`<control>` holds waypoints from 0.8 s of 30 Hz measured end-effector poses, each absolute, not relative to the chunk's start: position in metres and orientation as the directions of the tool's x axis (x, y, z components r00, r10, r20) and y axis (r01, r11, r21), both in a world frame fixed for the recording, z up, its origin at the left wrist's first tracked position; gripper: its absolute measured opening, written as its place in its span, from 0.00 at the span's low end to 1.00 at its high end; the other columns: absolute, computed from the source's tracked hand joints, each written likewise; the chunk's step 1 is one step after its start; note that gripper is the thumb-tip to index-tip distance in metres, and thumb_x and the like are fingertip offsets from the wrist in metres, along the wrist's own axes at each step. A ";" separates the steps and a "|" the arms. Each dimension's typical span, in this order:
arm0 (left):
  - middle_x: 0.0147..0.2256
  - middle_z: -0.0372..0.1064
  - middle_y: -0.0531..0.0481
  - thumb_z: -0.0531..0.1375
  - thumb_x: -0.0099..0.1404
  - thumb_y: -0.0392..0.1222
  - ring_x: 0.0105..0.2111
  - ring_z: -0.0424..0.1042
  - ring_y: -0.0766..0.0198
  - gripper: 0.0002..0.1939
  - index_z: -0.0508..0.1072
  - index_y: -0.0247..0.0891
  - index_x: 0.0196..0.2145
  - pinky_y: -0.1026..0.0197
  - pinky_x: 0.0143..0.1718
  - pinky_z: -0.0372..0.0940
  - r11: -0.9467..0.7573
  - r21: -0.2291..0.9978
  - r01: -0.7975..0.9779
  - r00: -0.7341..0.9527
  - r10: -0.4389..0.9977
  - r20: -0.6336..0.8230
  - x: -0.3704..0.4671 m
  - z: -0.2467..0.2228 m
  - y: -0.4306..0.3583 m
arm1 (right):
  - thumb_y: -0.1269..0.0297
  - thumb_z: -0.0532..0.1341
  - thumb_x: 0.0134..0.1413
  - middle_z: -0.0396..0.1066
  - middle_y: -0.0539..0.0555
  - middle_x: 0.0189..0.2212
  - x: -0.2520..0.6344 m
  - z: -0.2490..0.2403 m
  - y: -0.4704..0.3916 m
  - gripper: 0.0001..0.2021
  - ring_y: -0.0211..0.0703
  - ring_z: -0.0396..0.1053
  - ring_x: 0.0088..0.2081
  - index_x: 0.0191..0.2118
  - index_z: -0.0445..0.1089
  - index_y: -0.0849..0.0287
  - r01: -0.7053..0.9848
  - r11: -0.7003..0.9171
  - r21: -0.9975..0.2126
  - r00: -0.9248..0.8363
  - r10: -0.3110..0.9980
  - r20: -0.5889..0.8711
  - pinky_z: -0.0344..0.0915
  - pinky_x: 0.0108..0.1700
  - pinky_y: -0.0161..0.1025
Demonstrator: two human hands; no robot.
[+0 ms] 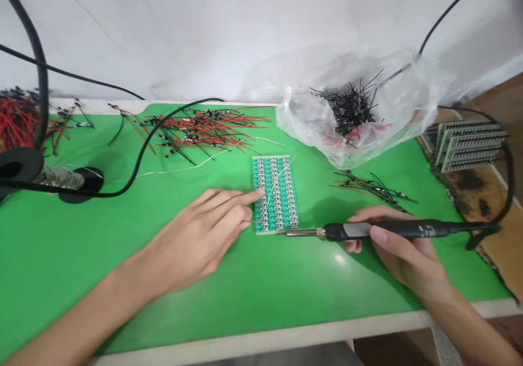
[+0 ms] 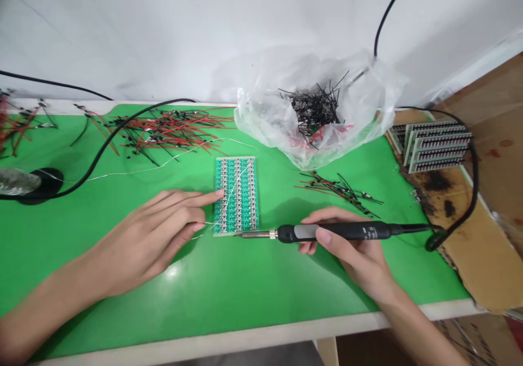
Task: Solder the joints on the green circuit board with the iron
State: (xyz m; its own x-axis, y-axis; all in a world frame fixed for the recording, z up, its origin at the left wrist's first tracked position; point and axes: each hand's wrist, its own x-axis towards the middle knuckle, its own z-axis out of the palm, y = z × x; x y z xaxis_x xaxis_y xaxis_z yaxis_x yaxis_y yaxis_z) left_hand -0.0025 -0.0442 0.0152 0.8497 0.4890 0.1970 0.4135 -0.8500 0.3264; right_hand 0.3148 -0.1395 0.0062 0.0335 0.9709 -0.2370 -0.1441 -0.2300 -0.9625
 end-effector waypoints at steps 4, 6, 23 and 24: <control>0.60 0.65 0.40 0.51 0.74 0.34 0.54 0.67 0.54 0.05 0.65 0.35 0.41 0.50 0.51 0.63 -0.854 0.323 0.409 0.850 0.485 0.205 -0.003 0.014 -0.045 | 0.61 0.67 0.57 0.81 0.55 0.26 0.313 0.007 -0.138 0.07 0.45 0.76 0.28 0.40 0.81 0.55 -0.152 -0.230 -0.961 0.037 0.971 -0.238 0.73 0.31 0.38; 0.61 0.64 0.40 0.51 0.74 0.34 0.54 0.67 0.54 0.05 0.66 0.35 0.41 0.51 0.51 0.63 -0.856 0.318 0.408 0.851 0.482 0.208 -0.004 0.014 -0.045 | 0.61 0.67 0.56 0.81 0.55 0.26 0.312 0.007 -0.138 0.08 0.45 0.76 0.27 0.40 0.81 0.55 -0.151 -0.233 -0.961 0.050 0.969 -0.243 0.73 0.31 0.39; 0.61 0.64 0.40 0.53 0.72 0.32 0.55 0.66 0.55 0.03 0.66 0.35 0.41 0.51 0.53 0.64 -0.852 0.369 0.372 0.842 0.477 0.252 -0.004 0.011 -0.049 | 0.61 0.67 0.56 0.82 0.55 0.25 0.310 0.006 -0.135 0.07 0.44 0.78 0.24 0.38 0.83 0.54 -0.147 -0.231 -0.962 0.099 0.964 -0.247 0.75 0.26 0.35; 0.61 0.64 0.39 0.54 0.72 0.31 0.54 0.66 0.55 0.03 0.67 0.34 0.42 0.51 0.53 0.64 -0.856 0.368 0.362 0.845 0.469 0.259 -0.004 0.010 -0.050 | 0.61 0.68 0.56 0.82 0.55 0.25 0.310 0.006 -0.135 0.07 0.43 0.78 0.25 0.38 0.83 0.54 -0.149 -0.240 -0.959 0.107 0.961 -0.257 0.75 0.27 0.35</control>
